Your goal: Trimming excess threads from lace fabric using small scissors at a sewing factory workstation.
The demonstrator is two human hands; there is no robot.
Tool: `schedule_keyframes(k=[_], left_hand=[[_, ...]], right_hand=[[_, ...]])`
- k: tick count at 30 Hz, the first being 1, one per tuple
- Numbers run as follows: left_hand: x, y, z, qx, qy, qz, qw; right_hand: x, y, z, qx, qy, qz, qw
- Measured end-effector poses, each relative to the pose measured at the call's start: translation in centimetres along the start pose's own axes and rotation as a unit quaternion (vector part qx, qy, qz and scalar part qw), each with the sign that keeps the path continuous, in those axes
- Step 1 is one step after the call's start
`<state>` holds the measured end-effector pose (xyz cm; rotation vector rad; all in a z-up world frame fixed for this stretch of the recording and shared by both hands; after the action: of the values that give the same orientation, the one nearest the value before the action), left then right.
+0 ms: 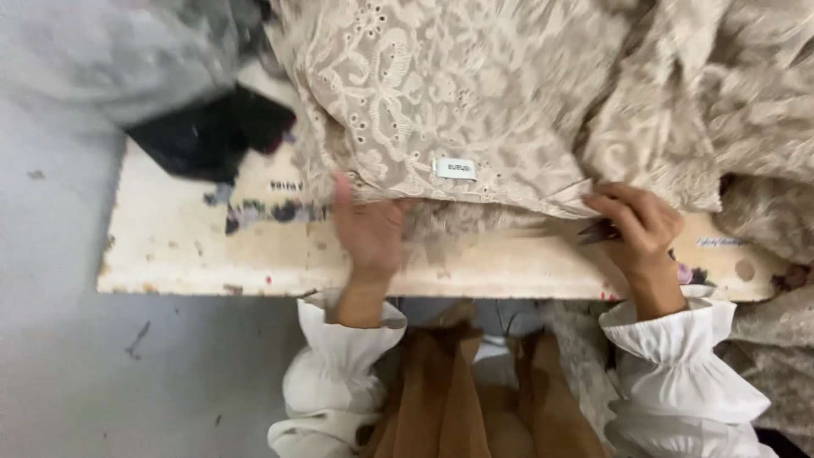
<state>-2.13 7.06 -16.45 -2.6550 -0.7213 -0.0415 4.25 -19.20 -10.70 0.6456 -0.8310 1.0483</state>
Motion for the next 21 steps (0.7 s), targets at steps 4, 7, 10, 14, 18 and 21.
schedule_keyframes(k=[4, 7, 10, 14, 18, 21], left_hand=[[-3.0, 5.0, -1.1, 0.137, -0.007, 0.126, 0.983], [-3.2, 6.0, -1.4, 0.118, -0.090, 0.181, 0.972], [-3.5, 5.3, -0.7, 0.124, 0.005, 0.095, 0.988], [-4.9, 5.5, 0.7, 0.084, 0.054, 0.079, 0.992], [-5.7, 4.2, -4.3, 0.017, 0.125, 0.081, 0.989], [-6.2, 4.0, -4.8, 0.035, 0.144, 0.068, 0.987]], right_hand=[[-1.7, 1.0, 0.5, 0.003, -0.041, 0.003, 0.999], [-0.6, 1.5, -0.2, 0.006, 0.099, -0.059, 0.993], [-0.3, 1.3, -1.3, 0.126, 0.288, -0.229, 0.922], [2.5, 2.3, 1.0, 0.229, 0.074, -0.211, 0.947], [6.6, 5.1, -0.8, 0.269, 0.101, -0.135, 0.948], [9.1, 7.0, -2.2, 0.284, 0.164, -0.151, 0.933]])
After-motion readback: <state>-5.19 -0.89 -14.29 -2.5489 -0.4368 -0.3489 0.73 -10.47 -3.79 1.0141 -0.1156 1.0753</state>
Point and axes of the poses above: each hand's wrist, its own x-axis towards the middle knuckle, its own z-axis out of the back of the hand, y = z × x, the point moved 6 cm from there along x, towards the middle knuckle, and after that the axes turned 5 degrees about -z, right-handed, at the moved point
